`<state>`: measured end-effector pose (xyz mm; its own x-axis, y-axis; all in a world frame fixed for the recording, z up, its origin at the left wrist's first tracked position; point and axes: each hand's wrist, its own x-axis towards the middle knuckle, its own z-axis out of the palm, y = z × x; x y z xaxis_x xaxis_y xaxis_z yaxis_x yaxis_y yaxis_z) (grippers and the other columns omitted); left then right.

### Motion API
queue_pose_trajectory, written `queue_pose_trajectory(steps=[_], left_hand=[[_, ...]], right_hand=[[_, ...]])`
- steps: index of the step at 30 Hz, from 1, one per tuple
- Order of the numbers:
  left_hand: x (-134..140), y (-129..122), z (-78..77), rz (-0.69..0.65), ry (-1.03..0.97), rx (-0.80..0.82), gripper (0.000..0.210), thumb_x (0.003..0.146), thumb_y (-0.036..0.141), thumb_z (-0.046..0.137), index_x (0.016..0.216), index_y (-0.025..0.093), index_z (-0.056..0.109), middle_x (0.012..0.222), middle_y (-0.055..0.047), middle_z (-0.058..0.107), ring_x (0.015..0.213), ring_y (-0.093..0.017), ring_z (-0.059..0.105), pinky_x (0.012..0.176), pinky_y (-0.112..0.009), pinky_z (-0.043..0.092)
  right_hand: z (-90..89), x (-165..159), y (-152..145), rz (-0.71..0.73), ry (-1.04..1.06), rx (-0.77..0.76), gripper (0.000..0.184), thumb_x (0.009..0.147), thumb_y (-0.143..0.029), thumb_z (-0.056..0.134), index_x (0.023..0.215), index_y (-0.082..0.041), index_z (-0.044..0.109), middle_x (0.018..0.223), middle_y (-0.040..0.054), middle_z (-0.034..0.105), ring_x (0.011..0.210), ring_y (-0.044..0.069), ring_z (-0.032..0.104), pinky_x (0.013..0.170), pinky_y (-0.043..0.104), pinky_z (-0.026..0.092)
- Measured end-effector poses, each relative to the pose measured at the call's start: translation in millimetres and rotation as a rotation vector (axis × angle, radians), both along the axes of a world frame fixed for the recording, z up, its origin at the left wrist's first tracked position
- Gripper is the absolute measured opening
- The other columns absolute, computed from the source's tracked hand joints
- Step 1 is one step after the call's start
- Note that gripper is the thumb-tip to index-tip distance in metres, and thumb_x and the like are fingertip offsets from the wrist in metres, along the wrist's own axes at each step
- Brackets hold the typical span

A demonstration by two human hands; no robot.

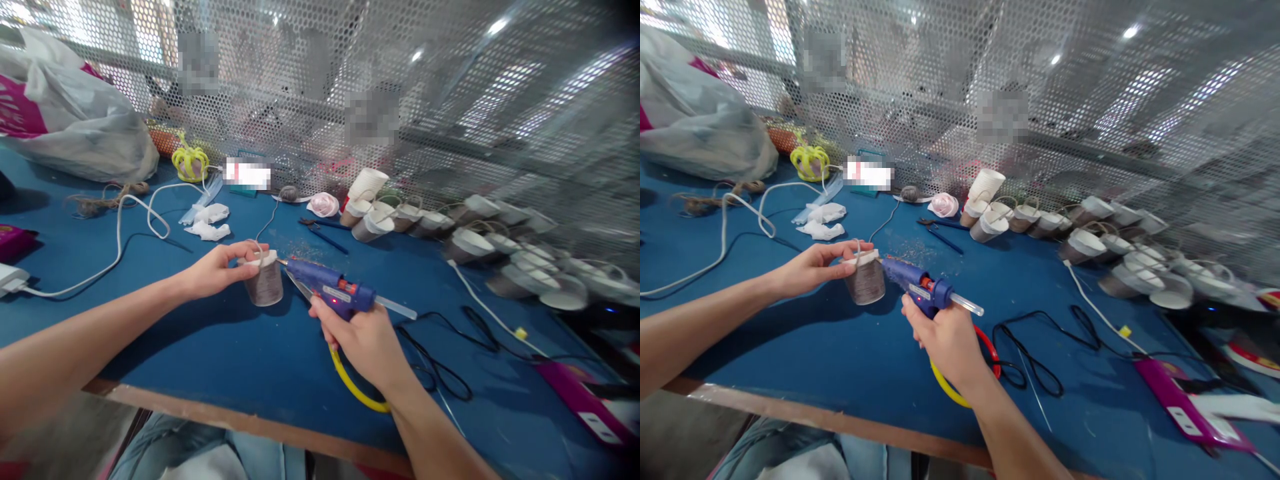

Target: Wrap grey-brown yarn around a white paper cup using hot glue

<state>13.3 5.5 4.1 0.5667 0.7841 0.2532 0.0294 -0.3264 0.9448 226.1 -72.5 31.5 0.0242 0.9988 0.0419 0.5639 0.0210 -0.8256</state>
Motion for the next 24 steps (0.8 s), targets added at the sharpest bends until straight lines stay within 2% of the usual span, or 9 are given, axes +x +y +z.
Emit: queue_pose_trajectory(steps=[24], left_hand=[[-0.1, -0.6, 1.0, 0.005, 0.010, -0.008, 0.018, 0.080, 0.029, 0.052, 0.071, 0.013, 0.051, 0.119, -0.011, 0.052, 0.125, -0.025, 0.035, 0.102, -0.037, 0.025]], right_hand=[[1.4, -2.4, -2.6, -0.011, -0.004, -0.016, 0.029, 0.073, -0.041, 0.053, 0.064, -0.014, 0.059, 0.039, -0.0034, 0.048, 0.035, 0.009, 0.046, 0.038, 0.021, 0.042]])
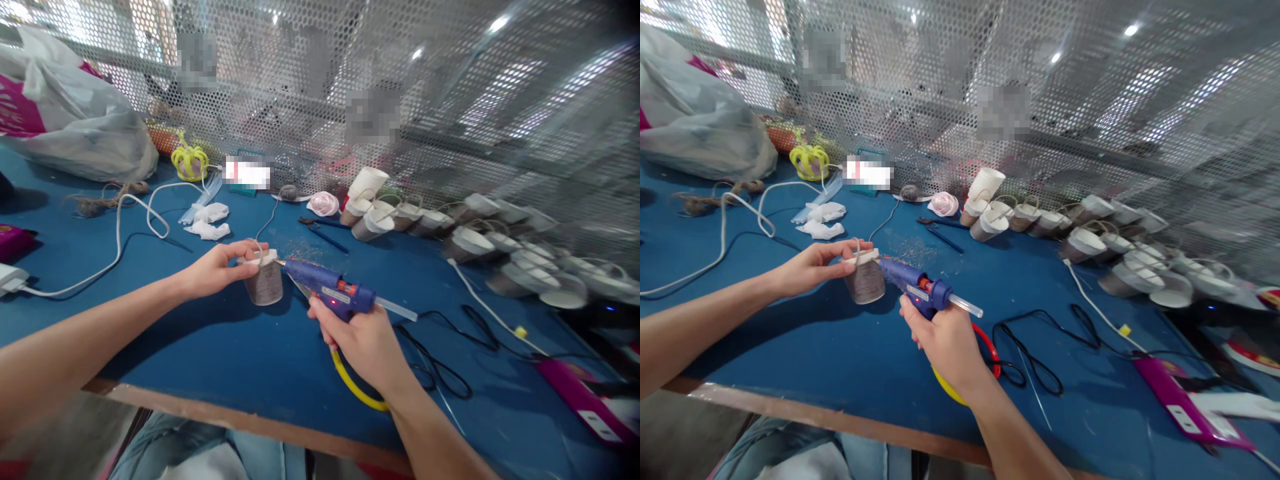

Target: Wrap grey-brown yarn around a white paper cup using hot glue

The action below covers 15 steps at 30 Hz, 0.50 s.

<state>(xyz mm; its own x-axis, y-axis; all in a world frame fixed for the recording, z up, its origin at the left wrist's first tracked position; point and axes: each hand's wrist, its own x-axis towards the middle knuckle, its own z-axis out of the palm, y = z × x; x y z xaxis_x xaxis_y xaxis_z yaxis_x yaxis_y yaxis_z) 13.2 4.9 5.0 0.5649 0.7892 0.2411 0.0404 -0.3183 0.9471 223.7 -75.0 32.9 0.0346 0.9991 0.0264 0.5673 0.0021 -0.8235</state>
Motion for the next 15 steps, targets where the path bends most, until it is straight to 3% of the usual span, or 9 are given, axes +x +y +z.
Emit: queue_pose_trajectory(steps=[15], left_hand=[[0.6, -0.6, -0.2, 0.013, -0.006, 0.003, 0.021, 0.078, 0.033, 0.054, 0.071, 0.014, 0.053, 0.117, -0.010, 0.053, 0.124, -0.025, 0.035, 0.102, -0.038, 0.024]], right_hand=[[-1.7, -2.1, -3.6, 0.048, -0.065, 0.034, 0.029, 0.075, -0.040, 0.051, 0.064, -0.015, 0.061, 0.040, -0.0022, 0.050, 0.036, 0.010, 0.048, 0.039, 0.021, 0.043]])
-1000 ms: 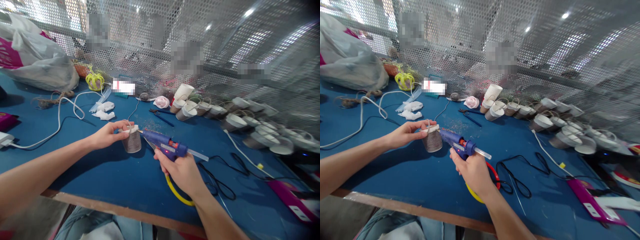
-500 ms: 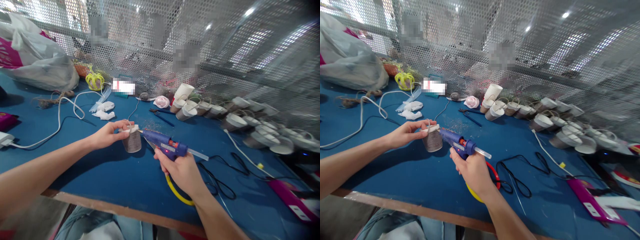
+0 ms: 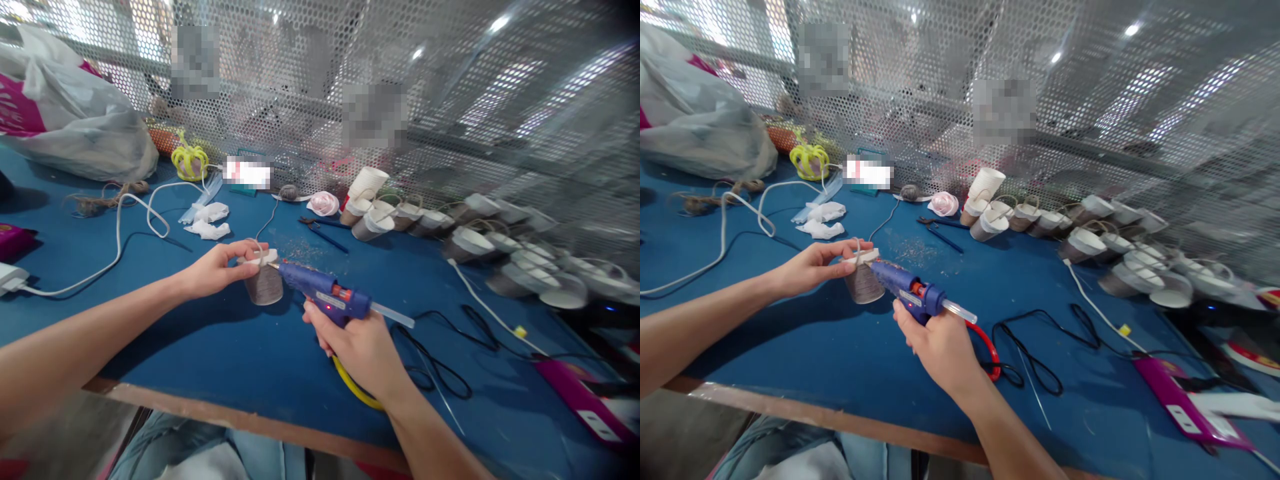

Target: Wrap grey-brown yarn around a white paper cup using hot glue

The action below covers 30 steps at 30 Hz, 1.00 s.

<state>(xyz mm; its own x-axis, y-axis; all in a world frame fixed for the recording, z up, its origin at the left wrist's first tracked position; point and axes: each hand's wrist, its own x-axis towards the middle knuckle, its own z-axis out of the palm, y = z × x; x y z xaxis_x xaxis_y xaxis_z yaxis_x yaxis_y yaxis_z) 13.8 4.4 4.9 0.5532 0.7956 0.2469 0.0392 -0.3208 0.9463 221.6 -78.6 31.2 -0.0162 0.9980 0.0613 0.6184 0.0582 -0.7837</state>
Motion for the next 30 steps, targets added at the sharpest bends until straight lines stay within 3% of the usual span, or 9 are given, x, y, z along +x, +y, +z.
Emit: queue_pose_trajectory(steps=[12, 30], left_hand=[[0, 0, 0.3, 0.007, 0.025, 0.004, 0.020, 0.078, 0.033, 0.053, 0.073, 0.014, 0.054, 0.117, -0.010, 0.054, 0.123, -0.025, 0.036, 0.101, -0.037, 0.026], [0, 0, 0.8, 0.008, 0.014, -0.021, 0.020, 0.078, 0.032, 0.053, 0.072, 0.013, 0.053, 0.120, -0.011, 0.051, 0.123, -0.025, 0.036, 0.100, -0.036, 0.028]], right_hand=[[-5.7, 0, -1, 0.033, -0.150, 0.074, 0.038, 0.078, -0.045, 0.046, 0.063, -0.014, 0.062, 0.043, 0.0007, 0.054, 0.037, 0.011, 0.050, 0.042, 0.023, 0.043], [-11.7, 3, -2, 0.062, -0.162, 0.122, 0.026, 0.077, -0.038, 0.048, 0.069, -0.019, 0.066, 0.049, 0.0011, 0.059, 0.041, 0.012, 0.051, 0.042, 0.023, 0.042]])
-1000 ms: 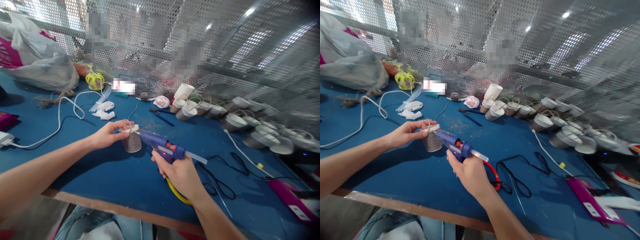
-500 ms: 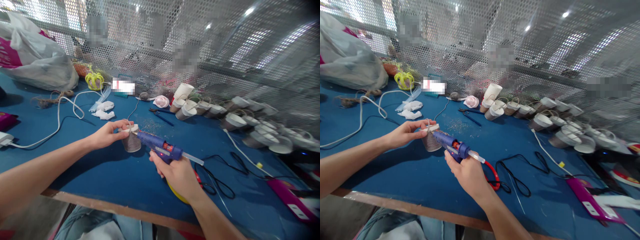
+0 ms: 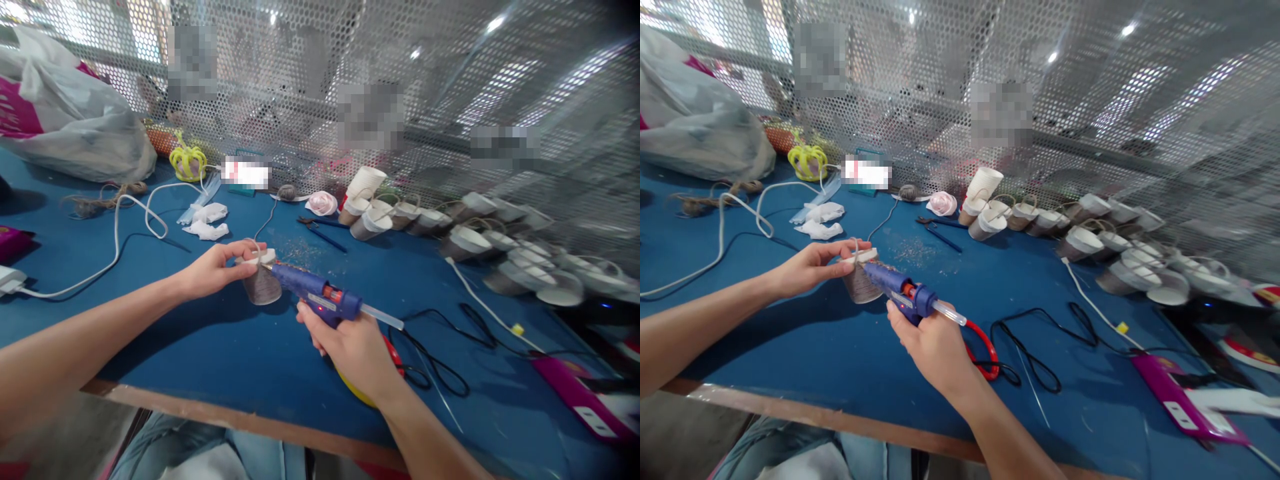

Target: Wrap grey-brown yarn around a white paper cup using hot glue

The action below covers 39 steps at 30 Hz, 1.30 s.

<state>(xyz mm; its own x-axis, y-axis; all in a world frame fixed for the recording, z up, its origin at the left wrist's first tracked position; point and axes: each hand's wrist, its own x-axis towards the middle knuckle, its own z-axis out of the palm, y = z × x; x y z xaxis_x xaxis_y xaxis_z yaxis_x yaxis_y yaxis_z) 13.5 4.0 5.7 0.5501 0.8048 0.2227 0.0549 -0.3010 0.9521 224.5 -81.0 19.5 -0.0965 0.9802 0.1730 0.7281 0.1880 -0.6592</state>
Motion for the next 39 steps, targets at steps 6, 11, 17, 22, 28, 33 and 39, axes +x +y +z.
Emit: queue_pose_trajectory(steps=[6, 11, 17, 22, 28, 33, 39], left_hand=[[0, 0, -0.7, -0.004, -0.004, 0.008, 0.018, 0.079, 0.030, 0.053, 0.070, 0.013, 0.050, 0.120, -0.011, 0.051, 0.123, -0.025, 0.037, 0.100, -0.036, 0.027], [-2, 2, -1.6, -0.010, 0.016, 0.041, 0.015, 0.080, 0.026, 0.052, 0.071, 0.013, 0.050, 0.119, -0.011, 0.051, 0.124, -0.023, 0.036, 0.101, -0.036, 0.026], [-2, 2, -0.3, -0.015, 0.021, 0.039, 0.014, 0.080, 0.024, 0.051, 0.072, 0.013, 0.051, 0.120, -0.012, 0.051, 0.124, -0.023, 0.036, 0.102, -0.037, 0.025], [-1, 1, -0.5, -0.014, 0.018, 0.028, 0.016, 0.080, 0.027, 0.051, 0.072, 0.013, 0.051, 0.121, -0.012, 0.050, 0.124, -0.025, 0.036, 0.101, -0.038, 0.026], [-3, 3, -0.6, -0.034, 0.019, 0.031, 0.018, 0.080, 0.029, 0.051, 0.072, 0.013, 0.050, 0.121, -0.012, 0.050, 0.125, -0.025, 0.034, 0.102, -0.039, 0.024], [-4, 4, 1.0, -0.091, 0.022, 0.044, 0.019, 0.082, 0.029, 0.049, 0.071, 0.014, 0.048, 0.117, -0.011, 0.053, 0.124, -0.024, 0.036, 0.103, -0.039, 0.024], [-5, 6, -0.8, -0.138, 0.016, 0.072, 0.015, 0.084, 0.026, 0.046, 0.077, 0.014, 0.051, 0.108, -0.008, 0.058, 0.123, -0.022, 0.037, 0.103, -0.037, 0.024]], right_hand=[[3.4, -5, 1, -0.017, -0.005, -0.012, 0.028, 0.077, -0.038, 0.049, 0.068, -0.017, 0.064, 0.048, 0.0016, 0.058, 0.039, 0.011, 0.050, 0.040, 0.023, 0.041], [2.7, -1, 2, -0.012, 0.038, -0.009, 0.027, 0.076, -0.038, 0.050, 0.068, -0.016, 0.063, 0.047, 0.0006, 0.058, 0.037, 0.011, 0.050, 0.038, 0.022, 0.041], [4.2, -1, 3, -0.031, 0.016, 0.012, 0.033, 0.078, -0.040, 0.048, 0.060, -0.016, 0.061, 0.043, 0.0002, 0.055, 0.037, 0.011, 0.050, 0.041, 0.022, 0.043], [1.2, -1, 0, 0.011, 0.009, 0.038, 0.028, 0.078, -0.038, 0.048, 0.066, -0.018, 0.064, 0.045, 0.0006, 0.057, 0.037, 0.011, 0.050, 0.038, 0.023, 0.040], [6.7, -1, 4, -0.077, 0.132, -0.093, 0.029, 0.075, -0.040, 0.051, 0.062, -0.015, 0.060, 0.041, -0.0010, 0.052, 0.035, 0.010, 0.049, 0.038, 0.022, 0.042], [13.8, -1, 8, -0.122, 0.225, -0.148, 0.026, 0.072, -0.039, 0.054, 0.063, -0.015, 0.057, 0.038, -0.0036, 0.047, 0.035, 0.010, 0.047, 0.038, 0.022, 0.042], [14.0, 2, 13, -0.105, 0.240, -0.164, 0.026, 0.073, -0.038, 0.052, 0.062, -0.015, 0.057, 0.038, -0.0043, 0.046, 0.034, 0.009, 0.045, 0.038, 0.022, 0.042]])
